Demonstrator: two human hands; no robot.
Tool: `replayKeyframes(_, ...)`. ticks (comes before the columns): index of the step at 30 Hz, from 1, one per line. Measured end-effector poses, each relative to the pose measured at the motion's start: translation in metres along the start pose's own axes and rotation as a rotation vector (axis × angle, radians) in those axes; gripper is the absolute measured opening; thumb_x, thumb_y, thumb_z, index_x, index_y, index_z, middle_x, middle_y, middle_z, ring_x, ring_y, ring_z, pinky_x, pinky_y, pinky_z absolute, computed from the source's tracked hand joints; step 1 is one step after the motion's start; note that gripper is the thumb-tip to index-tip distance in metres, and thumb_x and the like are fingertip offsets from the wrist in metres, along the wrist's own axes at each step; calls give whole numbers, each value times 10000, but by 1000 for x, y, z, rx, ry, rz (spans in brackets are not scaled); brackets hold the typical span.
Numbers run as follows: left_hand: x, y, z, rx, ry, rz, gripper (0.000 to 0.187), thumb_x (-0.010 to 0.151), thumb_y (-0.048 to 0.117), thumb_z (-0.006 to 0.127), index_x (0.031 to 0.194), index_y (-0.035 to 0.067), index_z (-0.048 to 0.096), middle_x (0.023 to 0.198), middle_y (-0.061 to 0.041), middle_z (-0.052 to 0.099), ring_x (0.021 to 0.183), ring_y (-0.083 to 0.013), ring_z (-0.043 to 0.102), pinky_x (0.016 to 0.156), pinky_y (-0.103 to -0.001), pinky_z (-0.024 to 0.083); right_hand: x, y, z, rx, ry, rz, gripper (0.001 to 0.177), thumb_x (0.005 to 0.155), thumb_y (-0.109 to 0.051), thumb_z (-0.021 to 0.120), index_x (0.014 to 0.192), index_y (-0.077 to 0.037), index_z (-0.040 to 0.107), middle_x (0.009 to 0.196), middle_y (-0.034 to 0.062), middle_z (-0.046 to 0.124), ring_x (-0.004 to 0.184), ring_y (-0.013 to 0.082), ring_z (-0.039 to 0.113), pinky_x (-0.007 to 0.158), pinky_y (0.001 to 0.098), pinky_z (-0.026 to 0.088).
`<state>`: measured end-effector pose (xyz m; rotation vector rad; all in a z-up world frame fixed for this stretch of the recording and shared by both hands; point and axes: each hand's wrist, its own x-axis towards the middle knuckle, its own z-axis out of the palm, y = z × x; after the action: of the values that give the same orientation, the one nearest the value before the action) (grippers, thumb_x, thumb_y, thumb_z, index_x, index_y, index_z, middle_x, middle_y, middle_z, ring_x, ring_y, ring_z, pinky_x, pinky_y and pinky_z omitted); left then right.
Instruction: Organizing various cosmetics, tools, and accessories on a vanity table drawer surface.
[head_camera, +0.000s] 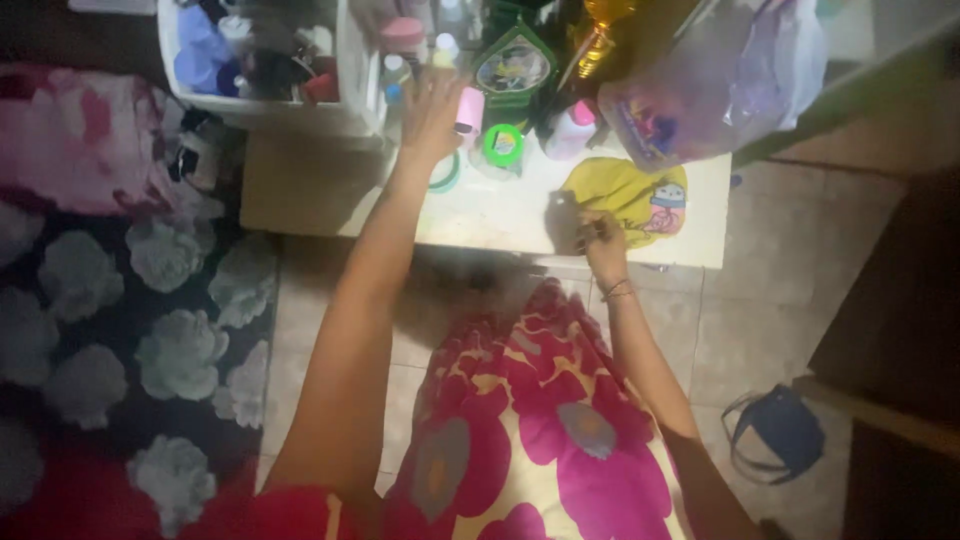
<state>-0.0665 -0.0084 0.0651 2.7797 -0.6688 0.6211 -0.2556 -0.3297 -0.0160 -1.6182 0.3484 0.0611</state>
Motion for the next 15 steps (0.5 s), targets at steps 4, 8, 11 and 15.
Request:
replayKeyframes(4,12,-18,17,66,-165,16,829,548,303,935,1274,132,572,1287,-119,591,1285,-369,458,1032,-628,325,30,60,-49,-177,208,-416,250,972,-20,672,1218,-3,631,1124,133,639,987,221,644,844,327,556)
replayKeyframes(8,12,-20,-2,-56,-190,50,719,639,354,933,1240,106,627,1235,-121,622,1280,-354,486,991,-581,374,43,36,-73,-729,478,-252,541,867,-239,778,1352,-47,635,1194,179,683,1126,357,624,968,490,493)
replayKeyframes(11,23,-19,-41,-155,-190,97,666,665,375,937,1201,107,649,1187,-112,637,1215,-345,541,961,-559,407,64,43,-83,-951,577,-230,819,761,-409,913,1421,-44,592,1295,339,513,1260,534,434,1009,627,373)
replayKeyframes(15,34,-13,-102,-244,-69,196,566,813,355,929,1200,78,621,1150,-138,632,1099,-341,625,885,-488,523,74,45,-66,-768,352,-43,803,721,-571,828,1391,-218,561,1467,216,510,1374,425,471,1157,553,425)
